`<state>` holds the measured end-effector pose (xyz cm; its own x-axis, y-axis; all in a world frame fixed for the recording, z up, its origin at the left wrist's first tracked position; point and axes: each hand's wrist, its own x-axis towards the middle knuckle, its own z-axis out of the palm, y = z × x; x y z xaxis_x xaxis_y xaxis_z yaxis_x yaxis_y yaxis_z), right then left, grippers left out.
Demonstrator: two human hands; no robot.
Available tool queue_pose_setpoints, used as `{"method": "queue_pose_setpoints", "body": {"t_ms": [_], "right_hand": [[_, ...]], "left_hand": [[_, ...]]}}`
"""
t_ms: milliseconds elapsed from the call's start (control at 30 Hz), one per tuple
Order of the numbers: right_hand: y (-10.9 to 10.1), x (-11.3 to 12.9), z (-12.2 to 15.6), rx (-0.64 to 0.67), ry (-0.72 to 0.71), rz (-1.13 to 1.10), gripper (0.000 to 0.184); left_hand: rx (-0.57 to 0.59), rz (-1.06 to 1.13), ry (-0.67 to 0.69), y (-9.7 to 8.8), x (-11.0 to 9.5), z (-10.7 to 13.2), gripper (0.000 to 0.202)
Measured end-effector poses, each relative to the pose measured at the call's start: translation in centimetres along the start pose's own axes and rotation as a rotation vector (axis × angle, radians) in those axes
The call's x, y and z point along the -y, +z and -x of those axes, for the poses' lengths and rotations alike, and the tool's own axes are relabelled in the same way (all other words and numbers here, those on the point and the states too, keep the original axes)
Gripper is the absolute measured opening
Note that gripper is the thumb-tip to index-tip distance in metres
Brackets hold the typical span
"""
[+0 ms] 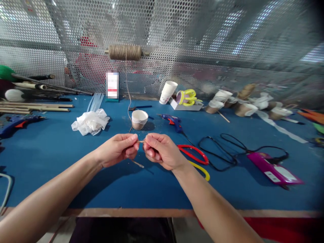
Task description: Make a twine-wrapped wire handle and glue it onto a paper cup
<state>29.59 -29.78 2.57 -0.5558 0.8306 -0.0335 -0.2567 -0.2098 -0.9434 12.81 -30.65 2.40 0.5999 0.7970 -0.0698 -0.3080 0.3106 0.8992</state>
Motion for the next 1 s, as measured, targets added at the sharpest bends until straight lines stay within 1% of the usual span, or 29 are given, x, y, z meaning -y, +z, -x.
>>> {"method": "queue_pose_setpoints", "body": {"t_ms": [133, 233, 333, 433, 467, 533, 600, 667, 733, 833, 900, 1000], "right_hand": [[-0.5, -0.1, -0.4, -0.043, 0.023, 0.012, 0.031], [-1.1, 0.0, -0.6, -0.088, 0.032, 0.009, 0.032], [-1.4, 0.0, -0.7, -0.098, 0.015, 0.071, 0.038], [-1.4, -0.1, -0.6, -0.152, -0.071, 0.234, 0.047], [-1.4, 0.0, -0.6, -0.168, -0.1, 0.314, 0.047], [-1.3, 0.1, -0.5, -0.16, -0.147, 0.513, 0.04], [-1.3, 0.3, -0.4, -0.127, -0.194, 0.71, 0.028], [-1.4, 0.3, -0.4, -0.127, -0.243, 0.824, 0.02], [-1.7, 0.3, -0.5, -0.194, -0.283, 0.847, 0.019], [-2.0, 0.1, -0.7, -0.335, -0.333, 0.841, 0.02], [-2.1, 0.0, -0.7, -0.381, -0.362, 0.86, 0.021], [-1.9, -0.1, -0.7, -0.411, -0.389, 0.876, 0.023]], "left_hand": [[-0.017, -0.038, 0.031, -0.9, -0.3, 0.0, 0.039], [-0.033, -0.052, 0.041, -1.5, -0.5, -0.1, 0.034], [-0.101, -0.091, 0.044, -1.8, -0.6, -0.1, 0.029], [-0.186, -0.132, 0.036, -1.7, -0.6, -0.2, 0.03], [-0.203, -0.147, 0.024, -1.7, -0.6, -0.2, 0.03], [-0.214, -0.167, -0.011, -1.7, -0.4, -0.3, 0.031], [-0.171, -0.158, -0.054, -1.8, -0.3, -0.3, 0.033], [-0.085, -0.104, -0.084, -2.3, -0.3, -0.3, 0.038], [0.017, -0.035, -0.099, -2.8, -0.2, -0.3, 0.04], [0.126, 0.04, -0.078, -3.1, -0.2, -0.3, 0.027], [0.147, 0.077, -0.04, -3.0, 0.0, -0.3, 0.019], [0.133, 0.061, 0.001, -2.4, 0.2, -0.3, 0.017]]}}
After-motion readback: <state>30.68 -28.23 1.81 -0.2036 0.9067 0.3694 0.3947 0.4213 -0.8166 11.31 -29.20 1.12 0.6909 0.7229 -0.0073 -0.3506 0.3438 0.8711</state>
